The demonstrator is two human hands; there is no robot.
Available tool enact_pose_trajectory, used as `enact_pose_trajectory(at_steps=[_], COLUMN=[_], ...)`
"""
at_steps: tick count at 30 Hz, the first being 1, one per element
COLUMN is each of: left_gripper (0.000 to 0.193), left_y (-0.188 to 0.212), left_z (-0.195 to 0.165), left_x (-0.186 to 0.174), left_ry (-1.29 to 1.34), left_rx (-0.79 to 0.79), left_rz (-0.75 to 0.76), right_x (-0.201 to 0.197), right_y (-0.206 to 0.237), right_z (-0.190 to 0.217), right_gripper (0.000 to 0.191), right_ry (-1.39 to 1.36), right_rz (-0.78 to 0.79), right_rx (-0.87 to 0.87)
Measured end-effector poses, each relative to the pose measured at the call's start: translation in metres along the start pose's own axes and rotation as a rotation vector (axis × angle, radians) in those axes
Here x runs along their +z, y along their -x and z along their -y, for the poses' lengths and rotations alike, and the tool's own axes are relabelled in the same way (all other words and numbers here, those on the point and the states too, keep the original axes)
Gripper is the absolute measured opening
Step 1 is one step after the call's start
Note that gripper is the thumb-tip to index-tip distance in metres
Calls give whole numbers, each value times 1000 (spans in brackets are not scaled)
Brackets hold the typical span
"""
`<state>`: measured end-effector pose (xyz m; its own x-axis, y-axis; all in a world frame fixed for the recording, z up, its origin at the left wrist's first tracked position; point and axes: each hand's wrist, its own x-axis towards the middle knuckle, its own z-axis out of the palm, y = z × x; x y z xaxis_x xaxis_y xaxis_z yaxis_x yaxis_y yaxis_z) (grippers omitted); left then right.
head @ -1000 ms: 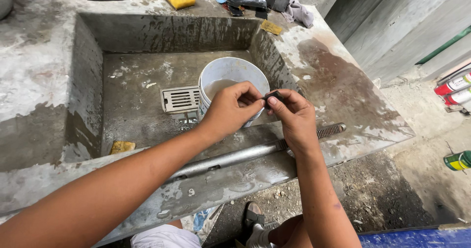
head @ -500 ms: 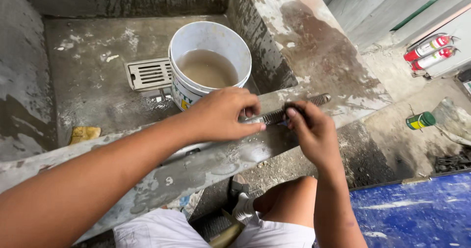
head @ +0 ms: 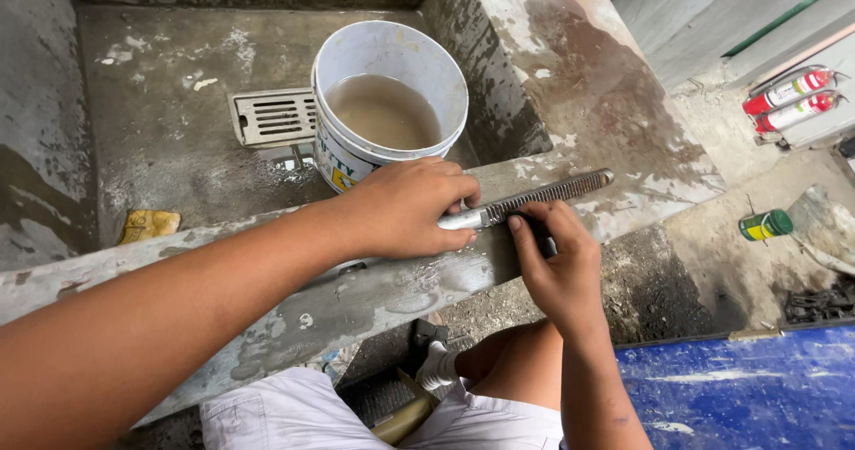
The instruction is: The person scrubs a long metal pipe with a small abrasive pad, repeatedly dipping the pad into a bucket of water. The person rotates the pipe to clean different sections and continues scrubbing along its length.
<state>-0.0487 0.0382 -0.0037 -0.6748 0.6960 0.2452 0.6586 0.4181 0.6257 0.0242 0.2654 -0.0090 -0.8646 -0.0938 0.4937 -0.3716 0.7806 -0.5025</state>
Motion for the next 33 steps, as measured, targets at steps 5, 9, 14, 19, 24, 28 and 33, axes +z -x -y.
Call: enact_pose_trajectory(at_steps=[5, 9, 14, 19, 24, 28, 33], left_gripper=[35, 35, 32, 32, 28, 32, 29], left_y=[0, 4, 4, 3, 3, 3, 0], left_z=[-1, -1, -2, -3, -6, -6, -5], left_x=[10, 17, 18, 16, 17, 17, 17], left_ry=[-45, -90, -159, -157, -183, -160, -177], left_rx=[60, 120, 215, 178, 192, 170, 188], left_rz=[-75, -144, -206, -165, -198, -174, -194], right_x=[7, 12, 12, 12, 9, 8, 7], right_y=[2, 1, -1, -8, -12, -12, -11], right_z=[10, 14, 17, 17, 19, 21, 18], right_gripper=[9, 9, 11, 11, 13, 15, 15], right_ry=[94, 94, 76, 80, 57, 36, 54], right_rz=[-67, -110, -99, -94, -71, -85, -69], right_rx=[-100, -108, -110, -94, -69, -96, -81])
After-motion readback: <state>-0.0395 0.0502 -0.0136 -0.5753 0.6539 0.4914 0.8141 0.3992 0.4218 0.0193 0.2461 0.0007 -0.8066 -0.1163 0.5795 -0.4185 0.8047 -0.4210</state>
